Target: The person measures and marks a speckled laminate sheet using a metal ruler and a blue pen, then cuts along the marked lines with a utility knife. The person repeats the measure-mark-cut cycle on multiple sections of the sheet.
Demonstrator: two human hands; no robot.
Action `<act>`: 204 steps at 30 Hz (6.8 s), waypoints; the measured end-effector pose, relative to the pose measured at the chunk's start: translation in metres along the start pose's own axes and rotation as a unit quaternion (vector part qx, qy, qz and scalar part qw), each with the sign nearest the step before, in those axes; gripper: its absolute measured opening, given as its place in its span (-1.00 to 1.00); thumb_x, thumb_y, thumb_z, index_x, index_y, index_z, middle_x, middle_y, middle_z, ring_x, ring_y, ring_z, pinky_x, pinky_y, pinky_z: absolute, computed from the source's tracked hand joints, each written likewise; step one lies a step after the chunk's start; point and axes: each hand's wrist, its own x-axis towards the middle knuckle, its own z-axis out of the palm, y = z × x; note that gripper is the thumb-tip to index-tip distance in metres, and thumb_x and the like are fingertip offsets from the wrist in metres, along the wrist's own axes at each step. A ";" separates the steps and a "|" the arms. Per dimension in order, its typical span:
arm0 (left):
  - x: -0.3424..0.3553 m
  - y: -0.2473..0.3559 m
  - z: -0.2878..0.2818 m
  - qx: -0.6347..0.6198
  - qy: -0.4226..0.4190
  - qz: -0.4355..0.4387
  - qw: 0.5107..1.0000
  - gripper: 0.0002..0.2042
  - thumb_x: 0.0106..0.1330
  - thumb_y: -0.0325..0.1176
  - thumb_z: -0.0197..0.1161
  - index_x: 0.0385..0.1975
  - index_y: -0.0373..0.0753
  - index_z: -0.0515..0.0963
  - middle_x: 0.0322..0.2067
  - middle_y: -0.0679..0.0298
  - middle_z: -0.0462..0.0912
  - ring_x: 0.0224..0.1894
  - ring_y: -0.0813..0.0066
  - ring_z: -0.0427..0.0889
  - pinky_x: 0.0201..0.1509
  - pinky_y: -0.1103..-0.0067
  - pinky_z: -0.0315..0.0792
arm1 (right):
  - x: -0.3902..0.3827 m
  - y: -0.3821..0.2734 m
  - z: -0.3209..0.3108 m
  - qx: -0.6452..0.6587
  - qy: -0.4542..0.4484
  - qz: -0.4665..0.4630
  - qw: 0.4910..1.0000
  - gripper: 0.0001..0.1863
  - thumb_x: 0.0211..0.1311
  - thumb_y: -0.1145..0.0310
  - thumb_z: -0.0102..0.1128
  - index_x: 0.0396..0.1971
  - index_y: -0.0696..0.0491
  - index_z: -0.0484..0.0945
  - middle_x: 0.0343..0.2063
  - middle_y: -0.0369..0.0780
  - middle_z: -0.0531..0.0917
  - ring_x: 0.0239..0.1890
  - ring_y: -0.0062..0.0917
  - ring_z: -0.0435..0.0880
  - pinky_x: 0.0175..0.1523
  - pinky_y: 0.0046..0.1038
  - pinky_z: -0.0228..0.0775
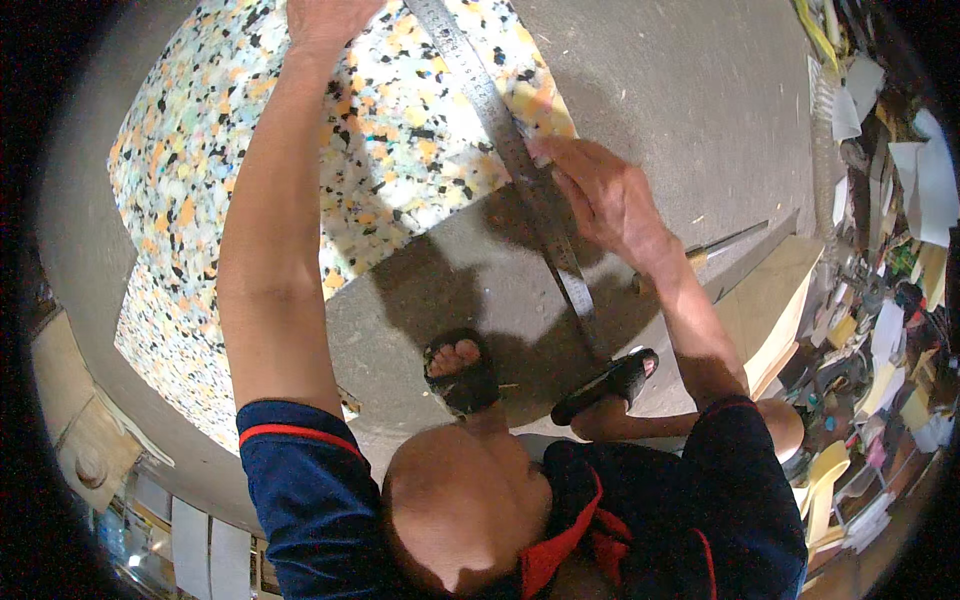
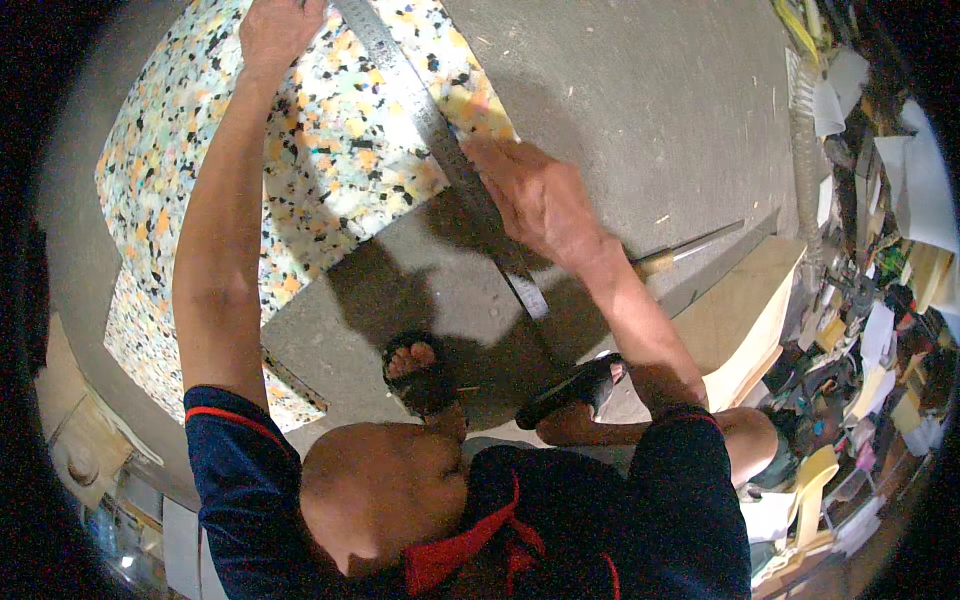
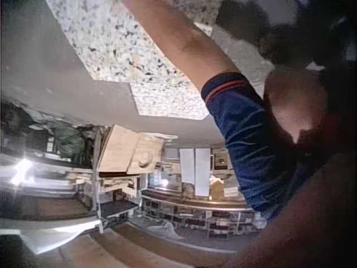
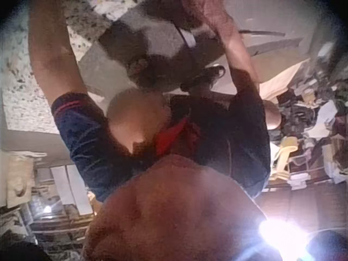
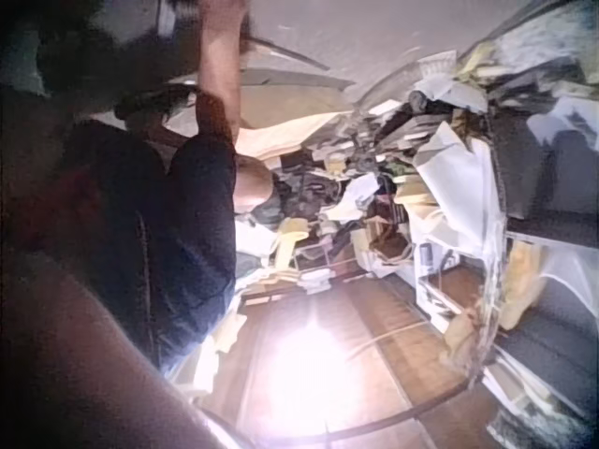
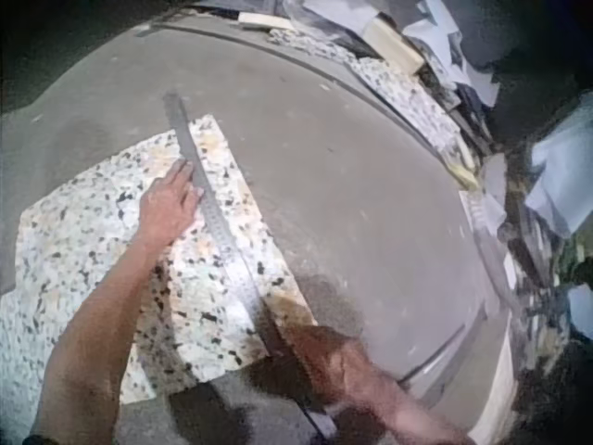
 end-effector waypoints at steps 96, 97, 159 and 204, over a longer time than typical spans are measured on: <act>-0.266 0.107 -0.168 0.078 -0.179 0.084 0.977 -0.24 0.06 -0.20 0.54 0.31 -0.24 0.40 0.11 -0.16 0.48 -0.04 0.02 0.56 -0.13 0.21 0.44 | -0.133 -0.036 0.014 -0.051 0.213 0.275 0.936 -0.71 0.13 0.28 0.42 -0.32 0.16 0.56 -0.46 0.02 0.69 -0.41 -0.07 0.72 -0.30 -0.17 0.55; -0.268 0.109 -0.175 0.071 -0.230 0.086 0.967 -0.36 0.13 -0.36 0.42 0.25 -0.37 0.42 0.00 -0.16 0.54 -0.11 0.03 0.60 -0.17 0.24 0.48 | -0.133 -0.033 0.011 -0.064 0.221 0.275 0.933 -0.71 0.12 0.27 0.42 -0.32 0.16 0.56 -0.46 0.02 0.69 -0.42 -0.06 0.72 -0.30 -0.16 0.54; -0.208 0.135 -0.182 -0.641 -0.170 -0.357 0.657 -0.13 0.47 0.41 -0.26 0.36 -0.36 0.33 0.21 0.00 0.54 0.13 0.24 0.57 0.16 0.34 0.47 | -0.030 -0.072 -0.015 0.642 -0.064 0.343 0.683 -0.84 0.35 0.48 0.27 -0.12 0.16 0.65 -0.47 -0.24 0.72 -0.55 -0.65 0.64 -0.47 -0.61 0.55; -0.266 -0.167 -0.280 0.116 -0.107 -0.577 0.801 0.15 0.06 0.38 0.39 0.33 -0.65 0.25 0.27 -0.40 0.37 0.34 -0.23 0.41 0.40 0.13 0.32 | -0.071 0.107 -0.036 0.091 0.347 0.562 0.745 -0.16 0.12 0.22 0.37 0.32 0.26 0.19 -0.10 0.10 0.64 -0.13 -0.20 0.73 -0.09 -0.17 0.63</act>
